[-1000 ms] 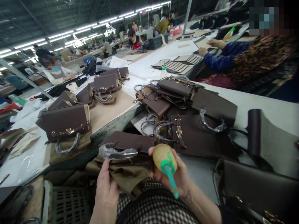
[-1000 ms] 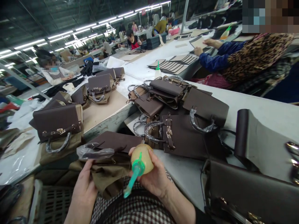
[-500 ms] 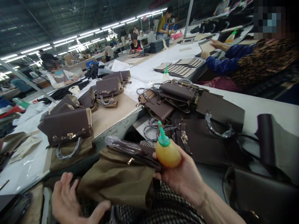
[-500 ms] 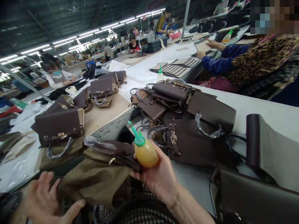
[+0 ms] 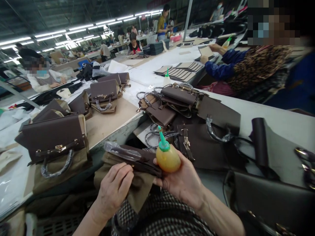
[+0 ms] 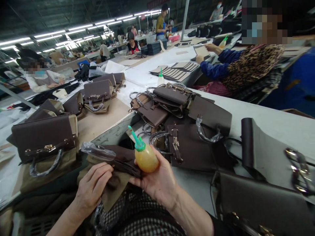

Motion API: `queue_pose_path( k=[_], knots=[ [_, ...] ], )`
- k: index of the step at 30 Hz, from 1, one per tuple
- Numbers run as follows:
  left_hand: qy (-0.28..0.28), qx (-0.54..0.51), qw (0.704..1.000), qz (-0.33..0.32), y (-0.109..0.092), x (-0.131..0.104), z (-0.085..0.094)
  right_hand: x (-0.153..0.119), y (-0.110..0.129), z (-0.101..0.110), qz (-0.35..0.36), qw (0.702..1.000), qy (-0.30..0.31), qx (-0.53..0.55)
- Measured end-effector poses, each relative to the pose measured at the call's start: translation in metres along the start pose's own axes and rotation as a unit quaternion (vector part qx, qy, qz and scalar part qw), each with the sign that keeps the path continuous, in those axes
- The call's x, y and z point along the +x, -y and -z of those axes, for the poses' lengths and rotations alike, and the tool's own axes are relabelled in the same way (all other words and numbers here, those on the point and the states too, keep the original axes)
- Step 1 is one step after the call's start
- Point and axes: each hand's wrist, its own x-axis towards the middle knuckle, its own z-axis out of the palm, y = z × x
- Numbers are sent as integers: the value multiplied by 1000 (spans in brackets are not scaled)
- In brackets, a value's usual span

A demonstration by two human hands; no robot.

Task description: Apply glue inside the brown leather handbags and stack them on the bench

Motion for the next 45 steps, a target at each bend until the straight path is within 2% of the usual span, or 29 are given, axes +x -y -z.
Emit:
queue_pose_path(
  k=[3,6,9,11,14,17,20,21,22,23,24,26,28,31,33,35,39,42,45],
  knots=[
    [-15,-60,995,80,6,9,30,2,7,-3,-6,998,57,-1],
    [-52,-54,981,178,6,26,63,-1,15,-15,-30,991,127,-18],
    [-78,-64,953,285,4,46,81,-8,22,-22,-60,978,187,-67],
    [-80,-91,926,358,4,54,80,-13,27,-17,-39,976,193,-94],
    [-45,-139,885,443,6,54,60,-21,31,5,15,987,132,-91],
    [11,-240,839,488,8,46,36,-26,28,26,18,995,67,-70],
    [78,-355,777,513,6,45,25,-27,25,36,24,995,55,-78],
    [109,-371,768,511,5,47,25,-26,24,37,35,994,56,-82],
    [140,-368,774,496,5,50,25,-25,24,39,45,994,54,-84],
    [171,-355,792,466,4,53,26,-23,24,40,51,994,51,-84],
    [199,-337,819,419,3,56,27,-20,24,42,51,994,50,-81],
    [210,-288,886,298,2,58,25,-14,23,46,38,995,52,-73],
    [171,-224,941,186,0,55,20,-8,21,49,22,995,70,-62],
    [87,-125,983,102,-2,43,8,-3,16,47,4,993,110,-47],
    [67,-83,990,92,-1,36,1,-2,13,40,-6,991,126,-38],
    [73,-74,990,92,1,31,-2,-4,11,31,-4,992,121,-24],
    [103,-145,981,81,7,31,-3,-10,7,11,22,998,50,11],
    [134,-220,960,112,11,32,-4,-15,6,-6,42,999,-4,13],
    [173,-244,945,131,12,35,-6,-18,5,-21,46,999,-26,6]
  ],
)
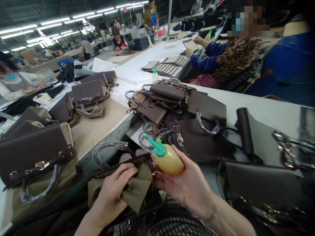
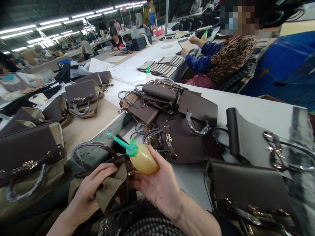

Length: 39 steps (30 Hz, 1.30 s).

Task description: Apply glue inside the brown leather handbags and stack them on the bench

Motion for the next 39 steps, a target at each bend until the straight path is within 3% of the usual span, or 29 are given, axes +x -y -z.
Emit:
queue_pose_path(
  k=[3,6,12,18,22,24,27,33,39],
  knots=[
    [4,43,999,-6,-1,6,-5,1,0,-12,-9,1000,-9,-16],
    [-32,79,996,-27,-4,14,-9,4,1,-19,-14,1000,-11,-11],
    [-67,155,979,-112,2,21,-9,-2,18,-10,-18,999,-2,-39],
    [-103,233,949,-186,6,26,-6,-17,40,-4,55,993,10,-104],
    [-155,265,923,-231,0,35,-8,-13,40,-11,77,985,68,-136],
    [-142,239,924,-263,-3,38,-9,-7,42,-17,72,978,106,-165],
    [-71,212,923,-312,-7,42,-7,5,47,-31,32,960,137,-241],
    [23,330,886,-324,-15,44,-4,26,51,-54,-30,929,135,-343],
    [-17,326,892,-312,-15,33,-1,17,66,-56,-65,923,129,-357]
  ],
)
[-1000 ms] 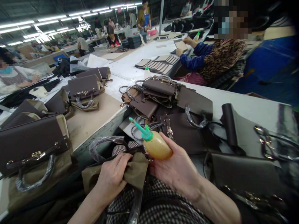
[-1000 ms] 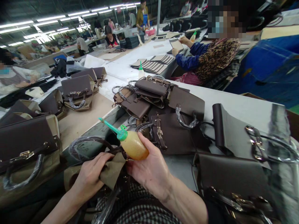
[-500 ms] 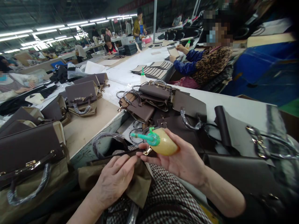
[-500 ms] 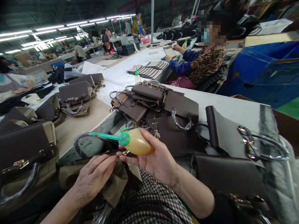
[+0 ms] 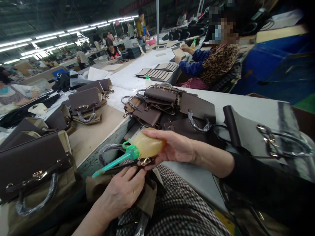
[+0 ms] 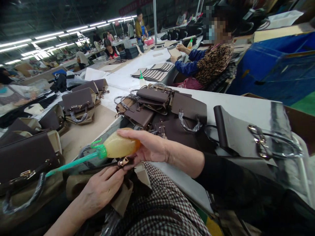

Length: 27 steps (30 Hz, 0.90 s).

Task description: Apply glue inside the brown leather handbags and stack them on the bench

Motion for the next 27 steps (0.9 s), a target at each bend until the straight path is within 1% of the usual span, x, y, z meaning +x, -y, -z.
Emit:
queue_pose_path(
  k=[2,5,8,9,11,13,15,16,17,19,20,22,24,27],
  knots=[
    [-14,-22,999,34,2,-11,1,-11,4,11,10,1000,-10,8],
    [-39,-111,988,105,6,-32,3,-27,2,30,66,996,-38,38],
    [-67,-229,949,206,7,-52,13,-34,-11,44,159,977,-102,100],
    [-64,-257,933,243,8,-58,19,-35,-17,46,187,967,-126,118],
    [-46,-293,905,305,10,-72,37,-36,-28,45,221,952,-165,134],
    [-27,-310,880,360,17,-87,59,-36,-40,40,228,947,-191,119],
    [-18,-310,859,408,28,-102,82,-34,-49,32,226,949,-200,88],
    [-21,-299,857,419,35,-108,92,-33,-54,28,228,951,-197,67],
    [-29,-282,864,415,42,-113,100,-31,-58,24,234,953,-189,45],
    [-44,-244,892,377,54,-121,108,-26,-65,18,249,954,-168,-3],
    [-50,-230,905,354,59,-123,108,-24,-69,15,257,952,-163,-29],
    [-52,-219,918,325,64,-127,99,-19,-75,9,276,943,-168,-78],
    [-46,-226,920,317,63,-128,83,-15,-78,2,296,930,-177,-125],
    [-41,-235,916,323,56,-127,61,-12,-75,-12,333,908,-181,-176]
  ],
)
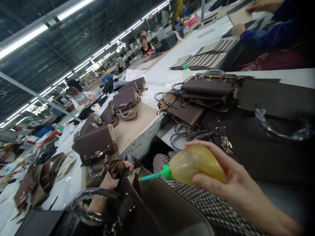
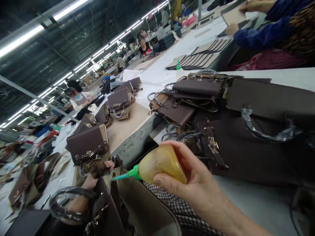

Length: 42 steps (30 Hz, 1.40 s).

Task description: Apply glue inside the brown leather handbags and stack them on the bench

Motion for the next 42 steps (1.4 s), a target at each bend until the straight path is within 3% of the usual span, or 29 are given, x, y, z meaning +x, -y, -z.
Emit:
queue_pose_path(
  k=[6,12,20,26,30,34,40,42],
  knots=[
    [-7,-11,1000,4,5,-1,-14,3,12,-15,80,995,-16,-51],
    [-33,-7,999,20,11,-4,-23,3,6,-17,128,985,-12,-113],
    [-18,-18,998,54,9,-6,-27,0,-13,-20,162,976,30,-142],
    [-18,-27,998,60,12,-6,-27,-1,-24,-18,190,963,113,-153],
    [-33,-21,997,63,15,-12,-30,-6,-31,-14,217,961,78,-151],
    [-29,-10,997,65,18,-15,-33,-13,-35,-12,201,967,24,-156],
    [-31,17,999,40,21,-14,-36,-16,-37,-16,193,969,50,-147],
    [-26,23,999,41,25,-15,-34,-16,-38,-17,196,968,34,-155]
  ],
)
